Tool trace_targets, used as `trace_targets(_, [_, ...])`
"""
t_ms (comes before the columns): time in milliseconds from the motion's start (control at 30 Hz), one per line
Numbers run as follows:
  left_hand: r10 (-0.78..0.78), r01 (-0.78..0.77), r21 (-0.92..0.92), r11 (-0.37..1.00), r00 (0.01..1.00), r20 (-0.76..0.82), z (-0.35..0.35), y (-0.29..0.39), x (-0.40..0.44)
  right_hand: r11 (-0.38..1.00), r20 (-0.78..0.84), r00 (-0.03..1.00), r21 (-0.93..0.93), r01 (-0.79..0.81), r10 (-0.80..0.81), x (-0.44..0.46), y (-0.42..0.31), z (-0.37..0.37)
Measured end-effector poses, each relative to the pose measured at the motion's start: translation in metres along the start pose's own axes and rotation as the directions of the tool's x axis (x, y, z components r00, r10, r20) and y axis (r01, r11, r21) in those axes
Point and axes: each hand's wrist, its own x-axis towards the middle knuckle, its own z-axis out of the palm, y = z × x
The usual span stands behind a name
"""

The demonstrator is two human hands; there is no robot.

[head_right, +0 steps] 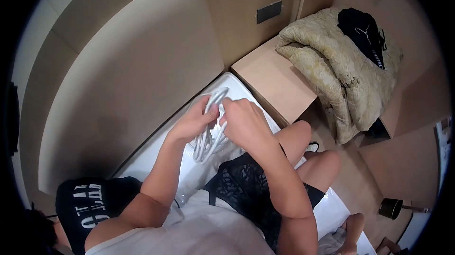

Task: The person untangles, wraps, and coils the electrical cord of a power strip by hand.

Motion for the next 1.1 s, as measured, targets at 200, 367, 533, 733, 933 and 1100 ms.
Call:
trace_targets(200, [0.022,0.15,-0.465,0.873,0.939,0.343,0.014,-0.019,-0.002,0.986,-0.16,0.98,-0.097,-0.134,0.118,0.012,0.002,0.024])
trace_targets(367, [-0.009,0.218,-0.482,0.848,0.917,0.398,0.013,-0.024,-0.01,0.933,-0.226,0.966,-0.304,-0.195,0.128,0.018,0.006,0.03])
trace_targets(533, [0.01,0.207,-0.486,0.849,0.914,0.407,0.013,-0.012,-0.008,0.969,-0.317,0.947,-0.208,-0.13,0.06,0.019,0.013,0.016])
trace_targets(733, [0.194,0.316,-0.762,0.566,0.847,0.495,-0.018,-0.006,-0.012,0.975,-0.335,0.939,0.223,-0.005,0.081,0.011,0.035,0.045])
trace_targets(933, [0.308,0.258,-0.853,0.454,0.853,0.422,-0.045,-0.007,-0.007,0.837,-0.069,0.997,0.542,0.077,-0.047,-0.011,0.061,0.06])
trace_targets(1100, [0.183,0.238,-0.71,0.663,0.868,0.461,-0.031,-0.012,-0.01,0.566,-0.229,0.949,0.821,0.068,0.218,0.004,0.052,0.054])
